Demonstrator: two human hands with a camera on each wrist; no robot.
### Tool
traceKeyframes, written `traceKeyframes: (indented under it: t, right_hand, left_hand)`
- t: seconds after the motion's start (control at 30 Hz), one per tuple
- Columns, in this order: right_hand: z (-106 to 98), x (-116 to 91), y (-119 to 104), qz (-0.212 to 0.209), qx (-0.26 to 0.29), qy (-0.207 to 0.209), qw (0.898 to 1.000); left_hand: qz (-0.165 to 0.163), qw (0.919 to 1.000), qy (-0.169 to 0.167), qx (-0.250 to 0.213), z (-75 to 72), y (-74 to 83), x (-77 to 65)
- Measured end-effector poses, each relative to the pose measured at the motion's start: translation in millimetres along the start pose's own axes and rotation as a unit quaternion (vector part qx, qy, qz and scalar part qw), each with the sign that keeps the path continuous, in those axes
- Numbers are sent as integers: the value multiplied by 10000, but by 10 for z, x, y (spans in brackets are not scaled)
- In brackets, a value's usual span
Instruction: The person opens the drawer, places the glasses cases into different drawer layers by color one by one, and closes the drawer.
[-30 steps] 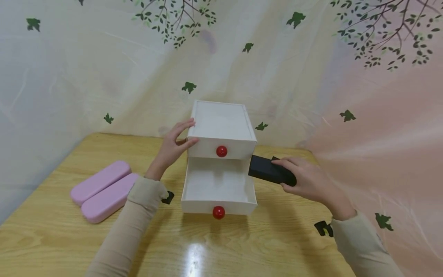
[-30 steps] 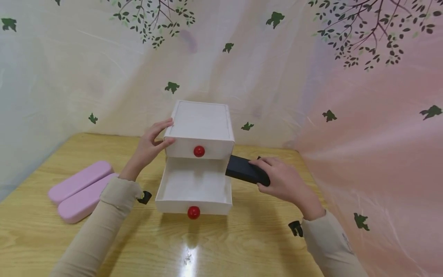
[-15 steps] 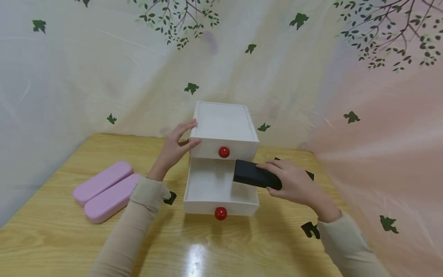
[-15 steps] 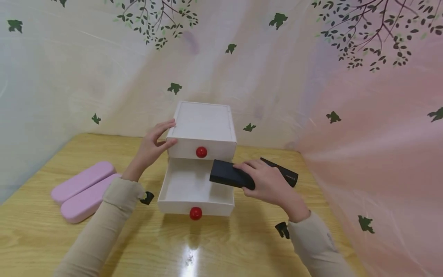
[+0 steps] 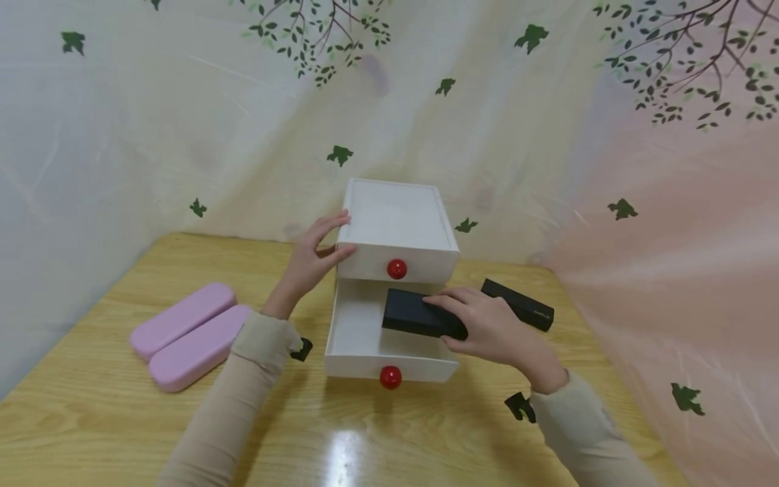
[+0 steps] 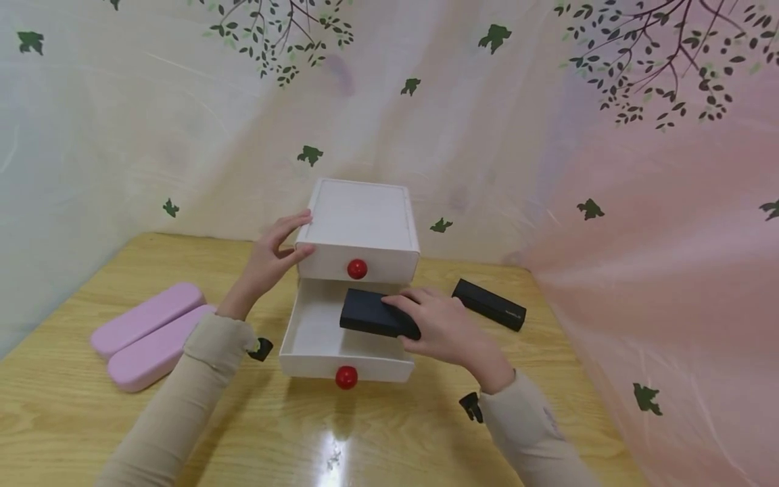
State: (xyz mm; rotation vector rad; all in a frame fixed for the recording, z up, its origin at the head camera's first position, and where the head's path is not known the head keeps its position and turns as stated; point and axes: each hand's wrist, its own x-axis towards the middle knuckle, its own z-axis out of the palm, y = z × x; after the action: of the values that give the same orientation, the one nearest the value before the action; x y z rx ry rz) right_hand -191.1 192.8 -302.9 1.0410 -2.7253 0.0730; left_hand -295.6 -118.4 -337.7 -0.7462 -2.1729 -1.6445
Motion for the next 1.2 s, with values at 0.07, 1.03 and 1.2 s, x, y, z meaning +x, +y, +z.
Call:
traceKeyframes:
  t: [0.07, 1.03, 1.2]
  right_hand:
    - [-2, 45, -42, -30, -24, -65, 10000]
    - [248, 490, -368, -539, -722, -407, 9951]
    - [341, 499, -354, -528, -603, -528, 9954]
  left_hand:
    - [1, 10000, 7, 7, 1, 2, 0]
    - [58, 9998, 6, -175, -10, -56, -1]
    - [45, 9998, 2, -176, -10, -63, 3]
